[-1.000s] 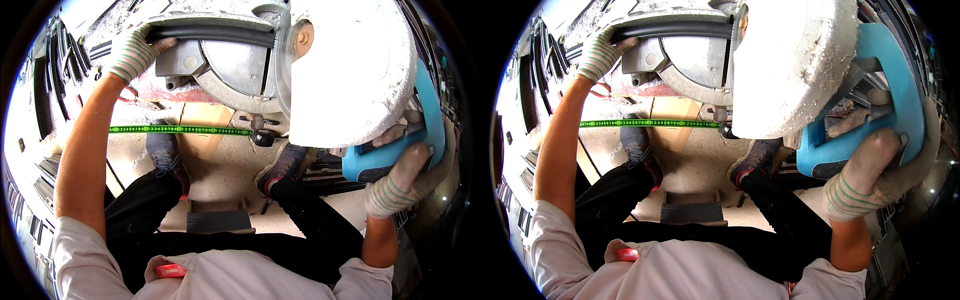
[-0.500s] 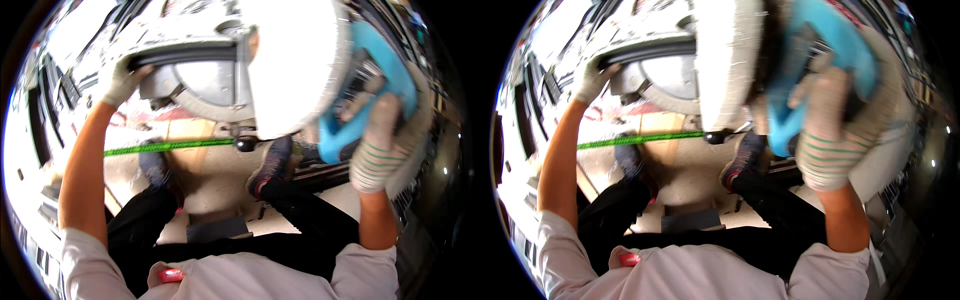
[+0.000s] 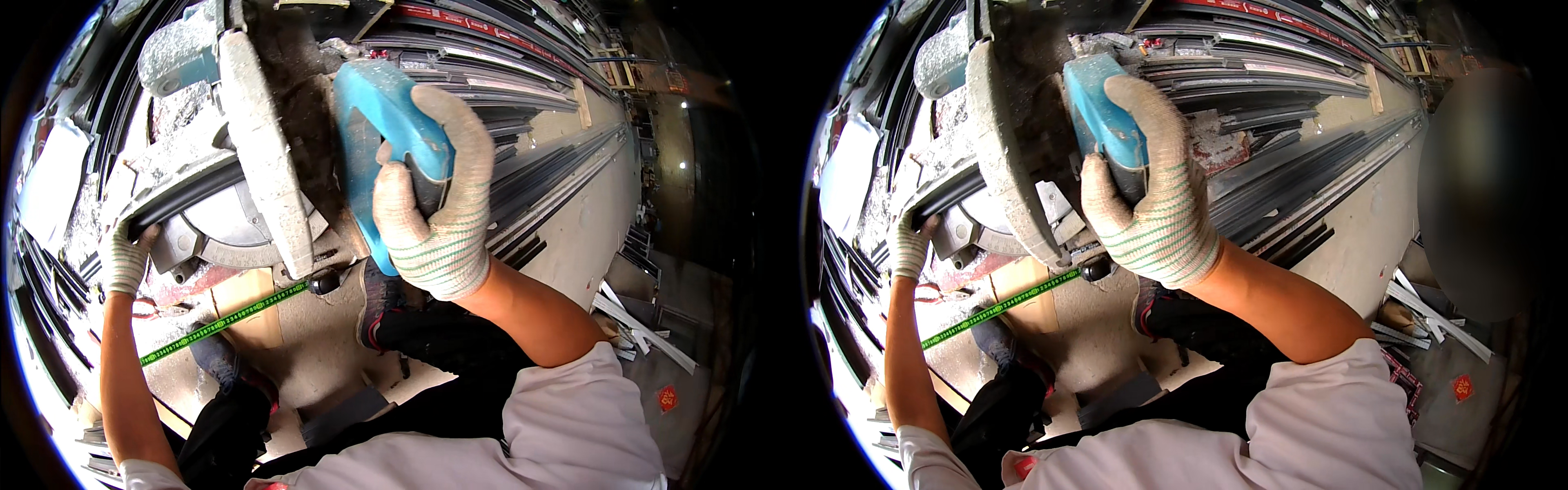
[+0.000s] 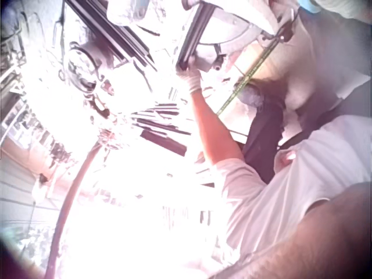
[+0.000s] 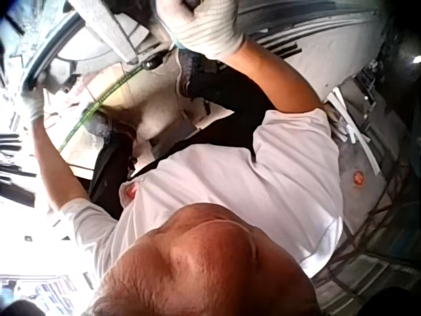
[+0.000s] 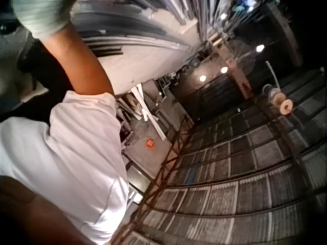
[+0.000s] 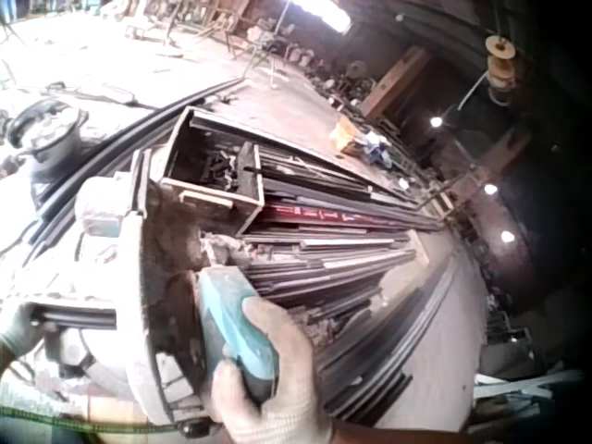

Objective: The person measures a window frame with a tape measure, marks it with a marker, and cuts it using a miter saw. The person repeats this process for multiple frame pieces, placing the cut pieces aside.

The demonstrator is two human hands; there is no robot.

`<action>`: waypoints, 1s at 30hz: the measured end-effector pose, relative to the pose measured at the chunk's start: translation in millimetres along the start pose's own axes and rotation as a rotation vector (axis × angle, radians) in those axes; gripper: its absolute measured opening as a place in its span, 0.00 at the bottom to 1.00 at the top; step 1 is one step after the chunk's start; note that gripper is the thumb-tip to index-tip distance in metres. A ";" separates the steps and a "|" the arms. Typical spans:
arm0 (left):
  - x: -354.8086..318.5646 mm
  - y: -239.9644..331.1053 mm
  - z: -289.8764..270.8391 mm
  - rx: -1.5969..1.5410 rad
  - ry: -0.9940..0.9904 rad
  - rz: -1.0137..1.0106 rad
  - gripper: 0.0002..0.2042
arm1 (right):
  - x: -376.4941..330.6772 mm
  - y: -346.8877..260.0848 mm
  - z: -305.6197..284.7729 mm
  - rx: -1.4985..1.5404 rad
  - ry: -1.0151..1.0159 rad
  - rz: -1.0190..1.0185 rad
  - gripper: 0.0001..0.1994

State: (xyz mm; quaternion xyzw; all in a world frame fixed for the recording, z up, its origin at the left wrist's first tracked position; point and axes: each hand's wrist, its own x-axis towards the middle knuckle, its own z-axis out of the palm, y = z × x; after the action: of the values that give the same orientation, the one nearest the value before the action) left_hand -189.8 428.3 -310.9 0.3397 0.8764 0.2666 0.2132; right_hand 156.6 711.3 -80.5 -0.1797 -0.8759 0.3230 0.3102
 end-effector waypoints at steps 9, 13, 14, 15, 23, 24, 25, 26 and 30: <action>0.2 1.1 2.4 -0.088 0.057 0.010 0.23 | -1.2 -4.7 3.4 -0.041 0.046 -0.034 0.30; 0.0 3.6 0.1 -0.070 0.002 -0.042 0.25 | -5.9 -3.5 4.8 0.037 0.035 0.043 0.31; 1.2 2.3 1.5 -0.039 0.009 -0.019 0.25 | -7.4 -3.3 5.0 0.058 0.033 0.065 0.31; 2.4 0.6 1.3 -0.005 0.019 0.003 0.26 | -7.0 -3.0 5.8 0.057 0.038 0.060 0.31; -0.4 14.9 -3.5 0.078 0.031 -0.006 0.30 | -7.4 -1.8 5.2 -0.023 0.060 -0.025 0.32; -0.9 15.1 -5.6 0.079 0.034 -0.007 0.30 | -6.8 -1.5 5.9 -0.033 0.067 -0.043 0.32; -0.3 12.8 -5.4 0.060 0.042 0.010 0.30 | -6.6 -1.8 5.7 -0.034 0.065 -0.043 0.32; -0.8 11.5 -7.0 0.044 0.035 -0.004 0.30 | -6.4 -2.0 5.8 -0.035 0.064 -0.042 0.33; -0.9 16.5 -5.2 0.052 0.024 -0.002 0.29 | -7.2 -1.4 5.0 -0.048 0.070 -0.052 0.32</action>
State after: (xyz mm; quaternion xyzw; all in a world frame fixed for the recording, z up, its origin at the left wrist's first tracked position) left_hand -184.2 436.4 -296.6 0.3411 0.8859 0.2473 0.1942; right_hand 158.5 704.4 -85.6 -0.1754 -0.8763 0.2873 0.3446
